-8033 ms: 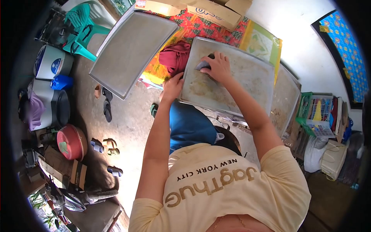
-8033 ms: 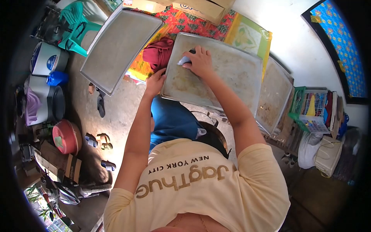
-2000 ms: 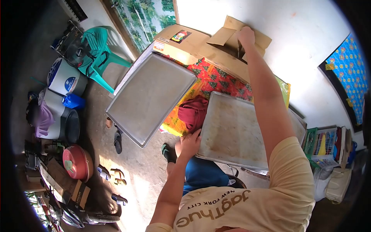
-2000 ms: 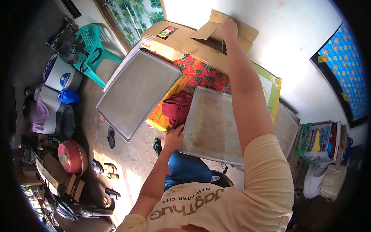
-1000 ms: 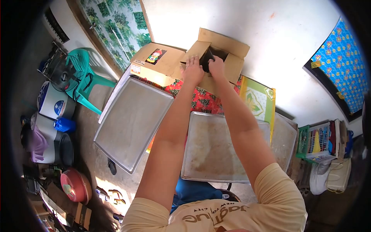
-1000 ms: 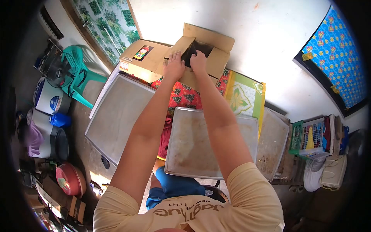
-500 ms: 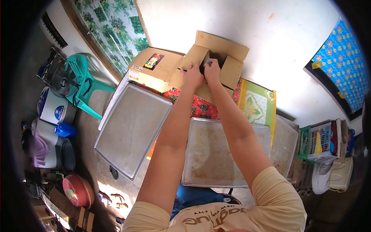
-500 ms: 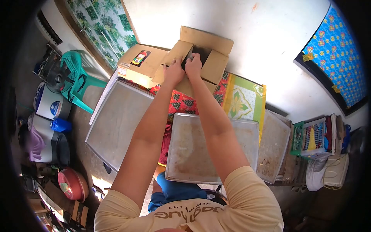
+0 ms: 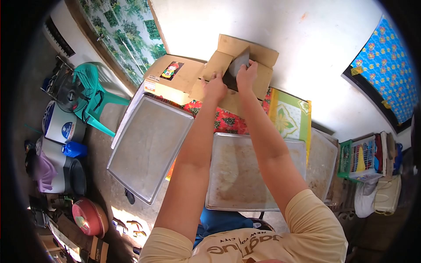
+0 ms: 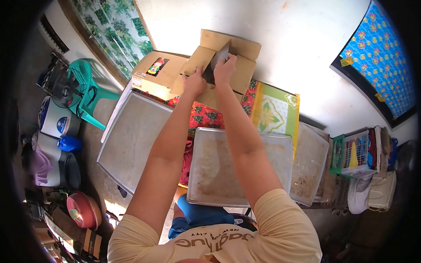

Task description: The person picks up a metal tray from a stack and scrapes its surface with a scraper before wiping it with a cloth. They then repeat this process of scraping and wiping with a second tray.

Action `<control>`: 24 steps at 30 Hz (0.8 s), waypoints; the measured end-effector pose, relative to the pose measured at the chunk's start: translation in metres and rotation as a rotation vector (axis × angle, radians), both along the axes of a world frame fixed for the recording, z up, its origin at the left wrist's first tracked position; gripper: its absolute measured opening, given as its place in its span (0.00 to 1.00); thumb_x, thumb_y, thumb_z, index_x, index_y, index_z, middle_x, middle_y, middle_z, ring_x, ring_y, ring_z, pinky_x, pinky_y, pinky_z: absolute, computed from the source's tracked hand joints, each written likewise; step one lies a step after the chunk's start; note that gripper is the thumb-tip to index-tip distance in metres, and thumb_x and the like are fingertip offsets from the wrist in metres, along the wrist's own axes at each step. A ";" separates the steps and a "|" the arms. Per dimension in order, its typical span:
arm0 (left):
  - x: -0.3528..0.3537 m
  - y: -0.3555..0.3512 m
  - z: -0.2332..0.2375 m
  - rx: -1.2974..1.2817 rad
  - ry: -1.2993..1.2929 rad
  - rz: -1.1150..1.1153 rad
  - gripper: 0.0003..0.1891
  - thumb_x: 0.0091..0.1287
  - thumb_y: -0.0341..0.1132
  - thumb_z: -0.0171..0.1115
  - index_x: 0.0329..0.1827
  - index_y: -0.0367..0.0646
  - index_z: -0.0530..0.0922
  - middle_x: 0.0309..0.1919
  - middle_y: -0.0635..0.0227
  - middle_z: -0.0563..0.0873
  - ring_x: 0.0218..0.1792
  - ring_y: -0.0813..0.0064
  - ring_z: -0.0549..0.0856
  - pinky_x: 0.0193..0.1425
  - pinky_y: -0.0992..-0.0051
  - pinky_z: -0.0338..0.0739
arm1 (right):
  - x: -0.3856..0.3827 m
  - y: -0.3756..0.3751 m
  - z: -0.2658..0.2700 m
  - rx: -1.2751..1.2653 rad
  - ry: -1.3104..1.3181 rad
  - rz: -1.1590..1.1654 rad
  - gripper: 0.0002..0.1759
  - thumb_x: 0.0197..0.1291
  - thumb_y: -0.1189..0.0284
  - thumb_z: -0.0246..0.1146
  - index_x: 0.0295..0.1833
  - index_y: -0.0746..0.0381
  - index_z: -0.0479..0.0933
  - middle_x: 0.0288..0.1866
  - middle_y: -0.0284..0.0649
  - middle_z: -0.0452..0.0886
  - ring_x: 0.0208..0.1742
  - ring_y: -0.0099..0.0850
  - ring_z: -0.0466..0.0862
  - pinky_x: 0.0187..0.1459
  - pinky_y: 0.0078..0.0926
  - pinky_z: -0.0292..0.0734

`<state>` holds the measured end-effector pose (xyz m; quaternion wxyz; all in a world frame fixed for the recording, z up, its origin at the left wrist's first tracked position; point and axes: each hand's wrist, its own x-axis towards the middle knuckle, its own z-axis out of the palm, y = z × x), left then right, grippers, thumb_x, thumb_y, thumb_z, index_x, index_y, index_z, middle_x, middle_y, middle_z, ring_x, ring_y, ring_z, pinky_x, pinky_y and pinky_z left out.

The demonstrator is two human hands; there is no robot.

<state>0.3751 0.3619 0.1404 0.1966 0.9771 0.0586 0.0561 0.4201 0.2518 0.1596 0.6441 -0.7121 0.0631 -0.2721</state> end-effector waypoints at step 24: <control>-0.091 -0.002 0.001 -0.149 -0.219 -0.082 0.33 0.68 0.41 0.57 0.77 0.47 0.64 0.77 0.59 0.66 0.81 0.55 0.57 0.80 0.40 0.46 | -0.075 -0.092 0.021 -0.714 0.090 0.117 0.13 0.70 0.71 0.55 0.58 0.59 0.71 0.38 0.58 0.84 0.45 0.60 0.83 0.46 0.55 0.75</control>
